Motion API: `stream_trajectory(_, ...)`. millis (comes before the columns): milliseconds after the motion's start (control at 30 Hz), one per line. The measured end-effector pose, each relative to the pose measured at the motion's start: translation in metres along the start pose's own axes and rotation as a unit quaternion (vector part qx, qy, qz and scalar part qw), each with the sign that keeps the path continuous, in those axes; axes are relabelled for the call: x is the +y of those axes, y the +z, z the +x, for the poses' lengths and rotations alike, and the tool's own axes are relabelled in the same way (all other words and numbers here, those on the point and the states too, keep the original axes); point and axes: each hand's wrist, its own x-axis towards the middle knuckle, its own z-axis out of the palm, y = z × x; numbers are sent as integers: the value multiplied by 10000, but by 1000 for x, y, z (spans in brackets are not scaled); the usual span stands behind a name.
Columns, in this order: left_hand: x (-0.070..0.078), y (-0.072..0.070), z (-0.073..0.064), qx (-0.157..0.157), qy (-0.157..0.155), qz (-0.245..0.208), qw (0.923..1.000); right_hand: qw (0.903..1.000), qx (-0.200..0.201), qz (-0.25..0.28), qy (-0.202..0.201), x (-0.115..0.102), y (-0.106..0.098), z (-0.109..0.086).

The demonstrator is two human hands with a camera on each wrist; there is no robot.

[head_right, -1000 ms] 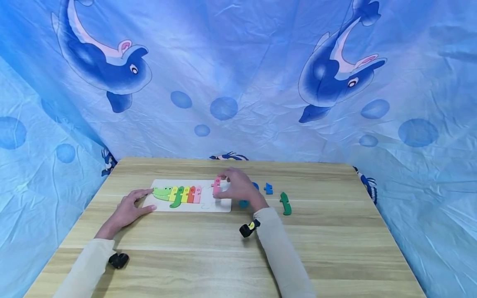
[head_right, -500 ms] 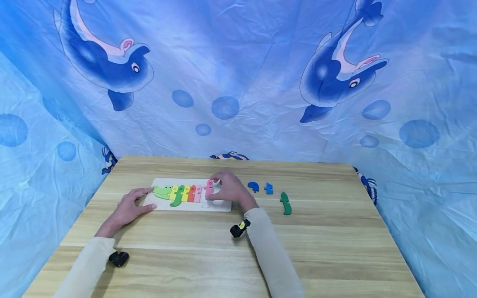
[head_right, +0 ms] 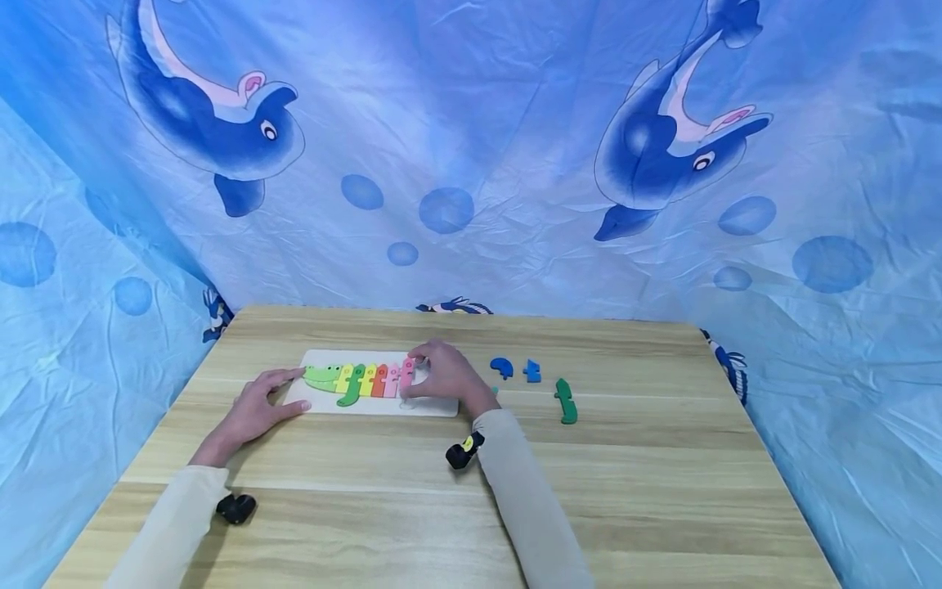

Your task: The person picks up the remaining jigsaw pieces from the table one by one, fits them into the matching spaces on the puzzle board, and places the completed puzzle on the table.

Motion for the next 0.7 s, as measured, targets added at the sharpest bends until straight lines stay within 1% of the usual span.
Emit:
stream_trajectory(200,0,-1,0,-27,-41,-26,10000,9999,-95,-86,73,-1,5,3)
stream_trajectory(500,0,0,0,-22,-60,-16,10000,9999,-52,-95,88,2,11,5)
stream_trajectory(700,0,0,0,20,-27,-32,10000,9998,-109,-67,136,3,12,6)
